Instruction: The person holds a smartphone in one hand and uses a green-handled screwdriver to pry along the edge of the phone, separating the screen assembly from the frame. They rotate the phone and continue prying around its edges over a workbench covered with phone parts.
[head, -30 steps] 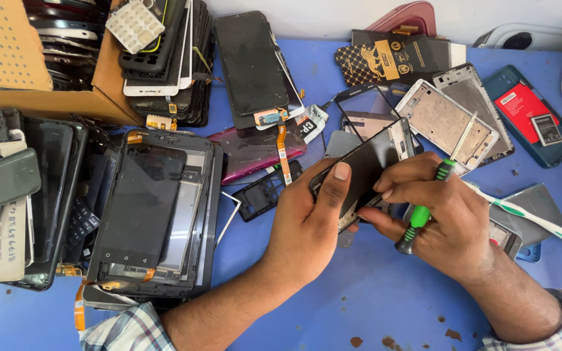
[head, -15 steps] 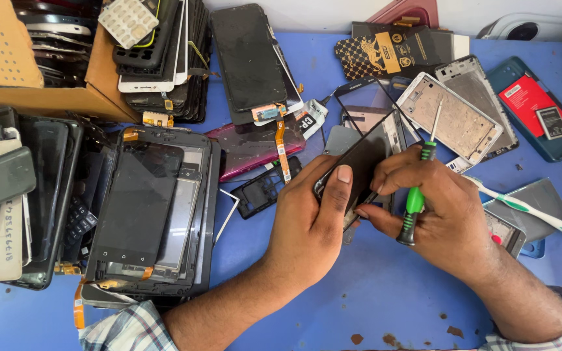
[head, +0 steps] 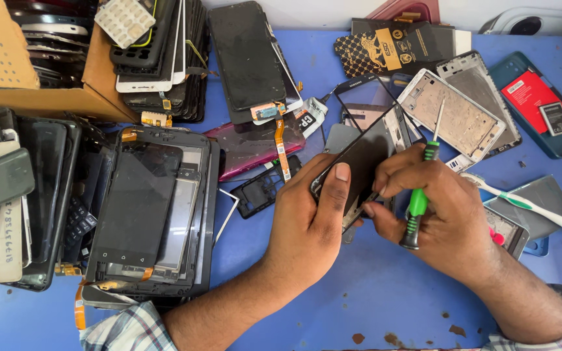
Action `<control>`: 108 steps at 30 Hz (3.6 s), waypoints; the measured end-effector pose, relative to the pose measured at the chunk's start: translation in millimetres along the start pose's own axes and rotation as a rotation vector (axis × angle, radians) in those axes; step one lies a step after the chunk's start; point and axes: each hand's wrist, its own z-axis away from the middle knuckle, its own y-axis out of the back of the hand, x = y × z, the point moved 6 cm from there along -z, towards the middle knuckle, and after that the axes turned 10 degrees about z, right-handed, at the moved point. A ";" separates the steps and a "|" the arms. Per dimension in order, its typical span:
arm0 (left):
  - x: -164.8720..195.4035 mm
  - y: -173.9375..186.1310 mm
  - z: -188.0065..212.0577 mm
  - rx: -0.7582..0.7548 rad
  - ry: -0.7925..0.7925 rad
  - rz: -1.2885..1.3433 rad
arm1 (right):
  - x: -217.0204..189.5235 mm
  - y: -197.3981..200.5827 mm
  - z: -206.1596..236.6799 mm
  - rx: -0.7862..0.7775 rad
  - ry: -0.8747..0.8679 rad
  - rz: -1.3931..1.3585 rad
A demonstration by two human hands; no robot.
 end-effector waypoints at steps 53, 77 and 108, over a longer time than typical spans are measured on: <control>10.8 -5.1 6.3 -0.037 -0.113 -0.060 | -2.6 -8.0 -0.1 -0.009 -0.060 0.037; -2.7 3.0 10.4 0.016 0.157 0.179 | -7.7 6.7 4.3 0.180 0.117 0.026; -14.4 -0.9 9.0 0.007 0.112 0.492 | 16.3 -11.1 23.9 0.243 -0.055 -0.278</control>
